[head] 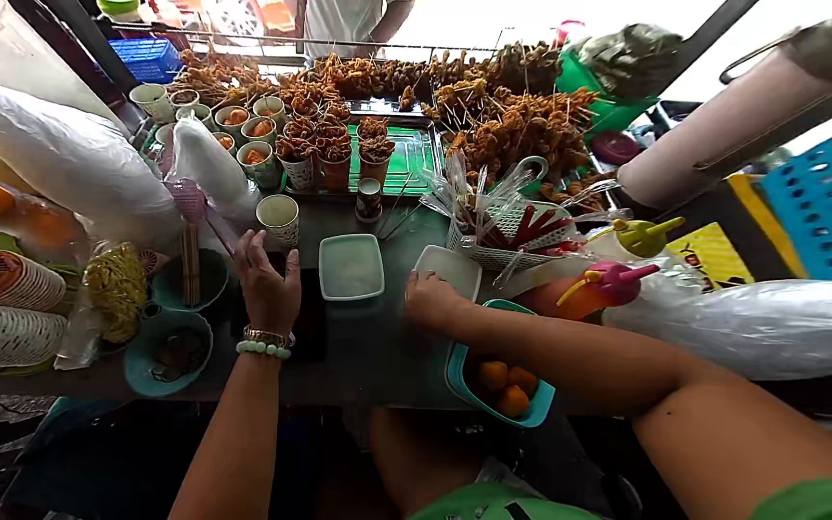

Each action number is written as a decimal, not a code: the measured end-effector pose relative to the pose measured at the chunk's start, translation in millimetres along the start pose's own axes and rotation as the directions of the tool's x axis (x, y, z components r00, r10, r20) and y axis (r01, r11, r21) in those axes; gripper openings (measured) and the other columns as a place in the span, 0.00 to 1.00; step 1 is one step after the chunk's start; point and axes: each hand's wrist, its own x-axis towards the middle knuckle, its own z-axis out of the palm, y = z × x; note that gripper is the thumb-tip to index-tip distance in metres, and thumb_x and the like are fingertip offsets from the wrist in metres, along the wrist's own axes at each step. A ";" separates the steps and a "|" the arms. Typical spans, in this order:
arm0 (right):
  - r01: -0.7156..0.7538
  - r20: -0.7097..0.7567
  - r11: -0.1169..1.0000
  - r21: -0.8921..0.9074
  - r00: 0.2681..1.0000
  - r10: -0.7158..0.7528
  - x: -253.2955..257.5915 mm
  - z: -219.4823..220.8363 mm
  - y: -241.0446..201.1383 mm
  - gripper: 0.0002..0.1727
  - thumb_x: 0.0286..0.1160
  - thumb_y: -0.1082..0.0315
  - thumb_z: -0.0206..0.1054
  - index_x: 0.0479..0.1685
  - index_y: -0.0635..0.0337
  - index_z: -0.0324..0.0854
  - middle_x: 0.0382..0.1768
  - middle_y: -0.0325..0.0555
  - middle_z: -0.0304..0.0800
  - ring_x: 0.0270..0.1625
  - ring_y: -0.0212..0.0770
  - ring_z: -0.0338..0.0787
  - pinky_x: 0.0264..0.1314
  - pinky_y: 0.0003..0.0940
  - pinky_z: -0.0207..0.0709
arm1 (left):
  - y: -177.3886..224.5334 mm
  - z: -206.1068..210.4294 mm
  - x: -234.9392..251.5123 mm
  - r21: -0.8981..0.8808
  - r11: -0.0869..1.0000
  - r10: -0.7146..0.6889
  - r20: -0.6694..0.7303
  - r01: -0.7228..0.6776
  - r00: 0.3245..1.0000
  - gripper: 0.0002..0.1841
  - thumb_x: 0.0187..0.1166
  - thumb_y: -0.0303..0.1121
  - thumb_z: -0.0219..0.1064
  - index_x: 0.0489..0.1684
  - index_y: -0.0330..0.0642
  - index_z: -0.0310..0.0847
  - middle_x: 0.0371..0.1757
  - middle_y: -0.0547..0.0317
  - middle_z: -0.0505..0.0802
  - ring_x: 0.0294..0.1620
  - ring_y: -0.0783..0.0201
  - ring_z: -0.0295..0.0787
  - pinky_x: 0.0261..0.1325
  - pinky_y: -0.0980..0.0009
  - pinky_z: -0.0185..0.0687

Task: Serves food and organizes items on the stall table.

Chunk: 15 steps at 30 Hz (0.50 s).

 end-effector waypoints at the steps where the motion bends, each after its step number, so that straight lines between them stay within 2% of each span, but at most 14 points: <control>1: -0.008 -0.014 1.000 -0.023 1.000 0.007 1.4 2.7 -2.0 0.33 0.90 0.75 0.43 0.86 0.88 0.36 0.77 0.89 0.60 0.77 0.80 0.72 0.70 0.64 0.75 | 4.1 -1.7 -14.1 -0.035 0.999 0.039 0.000 -0.039 0.999 0.30 0.85 0.38 0.63 0.80 0.26 0.66 0.86 0.29 0.66 0.85 0.37 0.66 0.79 0.44 0.68; 3: -0.008 -0.023 0.999 -0.041 1.000 0.007 2.4 4.5 -3.4 0.32 0.89 0.77 0.42 0.87 0.88 0.35 0.78 0.90 0.59 0.78 0.81 0.71 0.71 0.64 0.75 | 10.3 -2.4 -46.7 -0.091 0.984 0.149 -0.024 -0.151 0.988 0.27 0.83 0.38 0.63 0.75 0.27 0.72 0.85 0.30 0.70 0.83 0.40 0.71 0.74 0.48 0.75; 6: 0.038 -0.020 0.999 -0.039 0.999 -0.038 -4.3 5.5 -6.8 0.32 0.90 0.77 0.41 0.87 0.87 0.35 0.80 0.91 0.58 0.80 0.81 0.69 0.75 0.65 0.71 | 20.1 6.4 -99.0 -0.159 0.934 0.309 -0.091 -0.320 0.947 0.21 0.79 0.34 0.65 0.61 0.24 0.83 0.70 0.26 0.83 0.71 0.42 0.84 0.68 0.56 0.83; 8: 0.110 -0.043 0.993 -0.040 0.993 -0.112 -10.4 10.7 -10.4 0.30 0.91 0.76 0.40 0.86 0.88 0.39 0.79 0.90 0.59 0.81 0.81 0.68 0.77 0.65 0.69 | 26.8 18.8 -132.9 -0.220 0.916 0.328 -0.072 -0.335 0.942 0.20 0.78 0.33 0.65 0.60 0.24 0.82 0.66 0.28 0.86 0.69 0.46 0.85 0.67 0.62 0.83; 11: 0.218 -0.098 0.974 -0.055 0.970 -0.223 -18.6 19.9 -19.3 0.29 0.91 0.74 0.40 0.84 0.90 0.46 0.77 0.90 0.63 0.80 0.81 0.70 0.78 0.65 0.69 | 30.4 46.2 -172.9 -0.350 0.918 0.219 0.053 -0.187 0.974 0.29 0.73 0.30 0.71 0.70 0.17 0.72 0.71 0.23 0.81 0.70 0.44 0.84 0.66 0.59 0.83; 13: 0.258 -0.065 0.961 -0.097 0.962 -0.265 -24.8 23.4 -29.4 0.28 0.91 0.76 0.38 0.84 0.90 0.43 0.78 0.91 0.60 0.81 0.82 0.68 0.78 0.66 0.68 | 33.0 63.3 -185.5 -0.403 0.913 0.134 0.141 -0.067 0.981 0.40 0.67 0.27 0.76 0.77 0.14 0.61 0.77 0.20 0.75 0.74 0.39 0.80 0.70 0.55 0.80; 15: 0.277 -0.014 0.953 -0.119 0.960 -0.281 -30.2 27.1 -40.5 0.29 0.91 0.77 0.38 0.85 0.90 0.39 0.81 0.92 0.55 0.83 0.84 0.64 0.79 0.69 0.66 | 34.6 78.5 -188.4 -0.437 0.899 0.105 0.168 -0.022 0.980 0.48 0.59 0.25 0.79 0.82 0.14 0.52 0.81 0.19 0.71 0.81 0.37 0.73 0.78 0.53 0.73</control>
